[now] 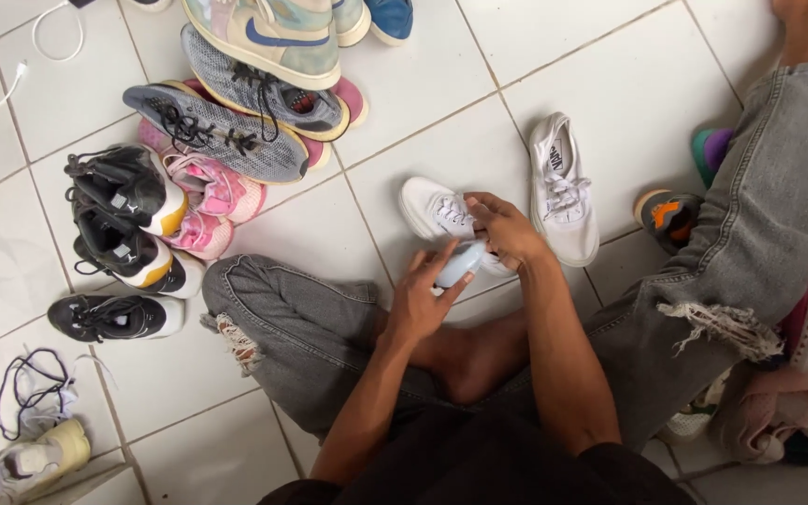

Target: The person sits on a tiled floor surrounded by many shoes and uses a light blue brush to scrub the sole and upper of a white sneaker. They then switch to the second white sneaker and continue scrubbing the upper and laces with the same brush.

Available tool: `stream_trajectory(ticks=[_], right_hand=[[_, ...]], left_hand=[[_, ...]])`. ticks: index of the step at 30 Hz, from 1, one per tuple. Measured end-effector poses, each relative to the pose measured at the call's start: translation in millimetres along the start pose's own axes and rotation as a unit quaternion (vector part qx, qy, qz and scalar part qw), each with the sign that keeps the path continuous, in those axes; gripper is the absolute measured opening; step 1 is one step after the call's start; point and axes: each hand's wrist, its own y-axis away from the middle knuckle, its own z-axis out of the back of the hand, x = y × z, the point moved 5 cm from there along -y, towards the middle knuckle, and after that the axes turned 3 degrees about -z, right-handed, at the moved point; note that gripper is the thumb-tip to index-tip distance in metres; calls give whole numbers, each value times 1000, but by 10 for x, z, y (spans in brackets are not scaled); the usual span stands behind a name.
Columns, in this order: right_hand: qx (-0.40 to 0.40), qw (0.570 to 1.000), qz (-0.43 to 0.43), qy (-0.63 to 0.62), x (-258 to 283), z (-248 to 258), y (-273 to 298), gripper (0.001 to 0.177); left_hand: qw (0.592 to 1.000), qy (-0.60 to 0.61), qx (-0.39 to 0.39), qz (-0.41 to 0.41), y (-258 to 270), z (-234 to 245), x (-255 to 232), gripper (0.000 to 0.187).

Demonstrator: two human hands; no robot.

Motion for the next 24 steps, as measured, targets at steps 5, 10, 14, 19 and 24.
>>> stream_trajectory(ticks=[5, 10, 14, 19, 24], right_hand=[[18, 1000, 4, 14, -169, -43, -109, 48], [7, 1000, -12, -6, -30, -37, 103, 50], [55, 998, -25, -28, -160, 23, -191, 54], [47, 994, -45, -91, -193, 254, -413, 55], [122, 974, -24, -189, -514, 510, -878, 24]], left_hand=[[993, -32, -108, 31, -210, 266, 119, 55], [1000, 22, 18, -6, -12, 0, -56, 61], [995, 6, -73, -62, -89, 92, -9, 57], [986, 20, -80, -142, 57, -220, -163, 59], [976, -52, -169, -128, -104, -184, -28, 62]])
